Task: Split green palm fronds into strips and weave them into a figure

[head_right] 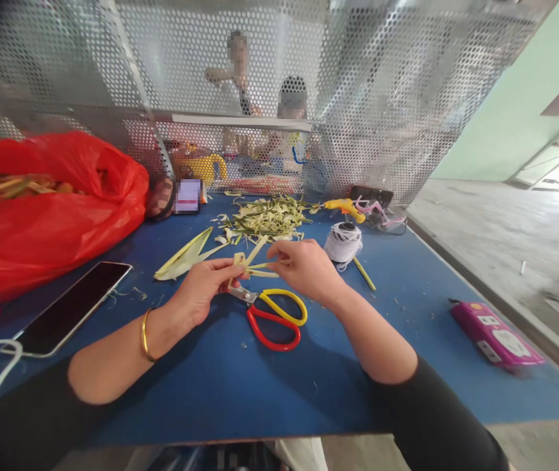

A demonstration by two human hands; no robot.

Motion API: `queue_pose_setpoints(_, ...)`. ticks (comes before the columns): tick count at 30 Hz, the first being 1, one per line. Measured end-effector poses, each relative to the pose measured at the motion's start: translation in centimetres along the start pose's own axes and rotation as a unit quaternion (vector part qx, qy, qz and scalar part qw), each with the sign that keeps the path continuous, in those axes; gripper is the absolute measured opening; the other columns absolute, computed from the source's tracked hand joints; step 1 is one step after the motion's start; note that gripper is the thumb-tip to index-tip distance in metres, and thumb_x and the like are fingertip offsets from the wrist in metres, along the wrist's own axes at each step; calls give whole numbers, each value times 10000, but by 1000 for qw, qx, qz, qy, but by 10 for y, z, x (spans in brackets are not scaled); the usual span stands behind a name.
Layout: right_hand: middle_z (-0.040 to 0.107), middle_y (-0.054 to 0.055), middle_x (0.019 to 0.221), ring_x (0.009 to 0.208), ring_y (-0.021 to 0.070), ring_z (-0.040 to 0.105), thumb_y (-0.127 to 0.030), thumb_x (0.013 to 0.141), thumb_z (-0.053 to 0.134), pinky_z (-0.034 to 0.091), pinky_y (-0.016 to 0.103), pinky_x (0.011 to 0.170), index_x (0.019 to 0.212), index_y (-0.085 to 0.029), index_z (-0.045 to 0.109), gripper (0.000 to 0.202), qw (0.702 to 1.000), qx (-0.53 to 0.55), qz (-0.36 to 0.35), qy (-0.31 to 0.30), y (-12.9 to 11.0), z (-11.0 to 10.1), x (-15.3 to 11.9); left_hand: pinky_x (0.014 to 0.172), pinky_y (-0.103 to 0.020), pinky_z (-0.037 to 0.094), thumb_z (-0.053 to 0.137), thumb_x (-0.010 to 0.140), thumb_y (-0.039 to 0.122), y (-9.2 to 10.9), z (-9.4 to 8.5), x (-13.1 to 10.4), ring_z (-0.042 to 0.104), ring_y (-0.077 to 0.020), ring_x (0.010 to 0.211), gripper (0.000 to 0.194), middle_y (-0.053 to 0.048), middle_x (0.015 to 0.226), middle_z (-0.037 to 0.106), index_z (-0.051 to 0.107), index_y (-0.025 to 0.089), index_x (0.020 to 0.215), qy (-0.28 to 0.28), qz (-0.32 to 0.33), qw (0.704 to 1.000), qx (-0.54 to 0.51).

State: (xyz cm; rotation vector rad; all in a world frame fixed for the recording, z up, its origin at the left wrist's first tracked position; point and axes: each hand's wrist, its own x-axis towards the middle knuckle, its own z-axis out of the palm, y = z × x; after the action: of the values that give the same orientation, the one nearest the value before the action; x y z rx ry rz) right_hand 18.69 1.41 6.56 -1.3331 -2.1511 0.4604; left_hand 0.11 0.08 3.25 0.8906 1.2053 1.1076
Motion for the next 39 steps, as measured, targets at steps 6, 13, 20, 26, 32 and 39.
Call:
queue_pose_setpoints(6, 660, 10, 745, 680, 137, 566, -370, 712, 715, 448, 282, 655, 775, -189, 693, 192, 941, 335, 18, 42, -3, 13, 3, 491, -214, 391, 713, 639, 184, 0, 1, -1, 469, -74, 471, 49, -28, 572, 666, 734, 140, 636, -9, 29, 999, 14)
queue_pose_setpoints(13, 585, -12, 626, 540, 96, 470, -488, 814, 576, 421, 264, 602, 697, -180, 639, 335, 928, 367, 51, 37, -11, 26, 1, 540, -221, 442, 721, 620, 134, -1, 3, -3, 546, -92, 508, 43, -14, 574, 673, 688, 145, 646, -25, 40, 999, 16)
queue_pose_setpoints(20, 555, -2, 637, 602, 115, 471, -322, 763, 547, 390, 253, 596, 551, -170, 594, 266, 971, 217, 83, -64, -4, 23, 0, 559, -242, 482, 769, 586, 157, -2, 2, -2, 601, -126, 566, 82, -24, 624, 696, 712, 145, 644, -7, 69, 997, 46)
queue_pose_setpoints(26, 489, -22, 543, 536, 109, 429, -254, 788, 503, 354, 247, 558, 532, -173, 572, 277, 980, 145, 94, -98, -1, 30, 1, 573, -238, 488, 766, 590, 162, -6, 2, -1, 632, -144, 608, 82, -29, 662, 728, 737, 165, 667, -6, 90, 993, 73)
queue_pose_setpoints(32, 550, -14, 588, 575, 108, 467, -223, 806, 515, 327, 234, 554, 549, -170, 587, 272, 990, 61, 104, -77, -8, 31, -2, 614, -253, 481, 721, 666, 232, -16, -2, 1, 668, -180, 673, 118, -46, 752, 759, 767, 182, 762, -22, 133, 979, 151)
queue_pose_setpoints(39, 538, -48, 515, 488, 94, 485, -217, 746, 621, 333, 215, 499, 670, -188, 553, 106, 990, 89, 108, 11, -14, 35, -8, 590, -251, 438, 695, 705, 291, -12, -3, -5, 652, -193, 660, 131, -43, 717, 750, 771, 202, 763, -9, 191, 939, 285)
